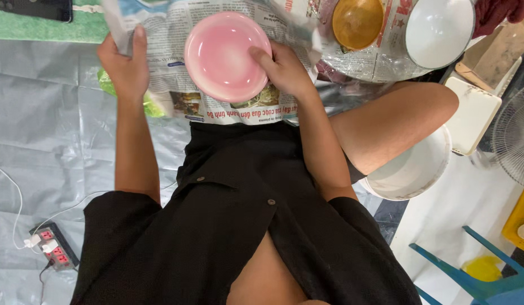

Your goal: The person sits cross-legged and wipes a wooden bowl, a pink bowl, and a white bowl with a red cloth. They then wrap a small cup and a larger bowl in newspaper sheets, placing the wrapped items into a white plastic basket.

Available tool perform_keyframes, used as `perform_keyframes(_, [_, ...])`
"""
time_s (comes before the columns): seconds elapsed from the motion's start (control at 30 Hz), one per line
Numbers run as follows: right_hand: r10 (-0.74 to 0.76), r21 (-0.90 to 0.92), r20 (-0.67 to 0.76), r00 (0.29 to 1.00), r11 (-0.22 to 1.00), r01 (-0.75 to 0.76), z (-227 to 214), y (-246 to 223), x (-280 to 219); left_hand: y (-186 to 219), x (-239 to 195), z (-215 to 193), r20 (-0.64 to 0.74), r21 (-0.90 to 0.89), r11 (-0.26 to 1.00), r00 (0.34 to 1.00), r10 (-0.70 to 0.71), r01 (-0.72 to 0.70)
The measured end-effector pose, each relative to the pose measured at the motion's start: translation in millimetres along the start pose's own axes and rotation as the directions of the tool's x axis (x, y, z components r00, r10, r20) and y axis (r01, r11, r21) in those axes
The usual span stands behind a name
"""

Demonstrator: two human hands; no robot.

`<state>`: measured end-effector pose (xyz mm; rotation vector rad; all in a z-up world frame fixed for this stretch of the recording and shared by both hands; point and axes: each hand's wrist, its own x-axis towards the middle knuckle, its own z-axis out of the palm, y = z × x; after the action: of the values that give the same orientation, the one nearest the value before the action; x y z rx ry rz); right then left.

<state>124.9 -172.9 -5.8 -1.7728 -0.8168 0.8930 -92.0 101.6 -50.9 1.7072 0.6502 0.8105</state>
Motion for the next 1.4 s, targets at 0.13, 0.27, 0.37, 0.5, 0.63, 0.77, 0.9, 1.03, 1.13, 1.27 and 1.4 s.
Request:
perform_keyframes(0.13, [-0.021,-0.003,-0.034,0.999,1.000,0.021,3,5,-2,105,-10,-7,0.315,0.329,0.885,0.922,0.226,-0.330])
perform_keyframes(0.27, [-0.040,0.086,-0.038,0.998,0.995,0.044,5,1,-7,168,-34,26,0.622,0.435,0.596,0.703,0.343,-0.675])
perform_keyframes(0.37, [0.010,0.190,-0.025,1.000,0.982,-0.005,5,-9,-15,169,-45,36,0.637,0.452,0.598,0.709,0.303,-0.662])
perform_keyframes(0.5, [-0.003,0.226,-0.037,0.999,0.974,0.011,5,-18,-19,136,-21,39,0.513,0.405,0.791,0.830,0.219,-0.459])
perform_keyframes(0.63, [0.002,0.193,-0.056,0.998,0.981,0.009,3,-12,-24,118,1,54,0.305,0.457,0.826,0.930,0.203,-0.331])
perform_keyframes(0.77, [-0.111,0.011,-0.322,0.940,0.993,0.121,-8,17,-27,101,10,71,0.371,0.260,0.948,0.925,0.075,-0.181])
perform_keyframes(0.9, [-0.397,-0.284,-0.712,0.579,0.917,0.280,-31,37,-28,74,19,67,0.459,0.165,0.979,0.888,0.028,-0.117])
perform_keyframes(1.03, [-0.233,0.158,-0.509,0.829,0.921,0.355,-43,45,-34,48,22,76,0.499,-0.206,0.977,0.865,0.059,0.053])
perform_keyframes(1.13, [-0.137,0.241,-0.500,0.855,0.927,0.289,-43,50,-38,41,21,82,0.487,-0.277,0.947,0.873,-0.008,0.163])
perform_keyframes(1.27, [-0.106,0.199,-0.430,0.896,0.957,0.209,-41,26,-47,40,15,86,0.396,-0.271,0.962,0.914,0.089,0.023])
perform_keyframes(1.4, [-0.335,-0.029,-0.158,0.929,0.942,0.335,-4,-27,-58,53,8,90,0.288,-0.182,0.962,0.924,0.252,-0.205])
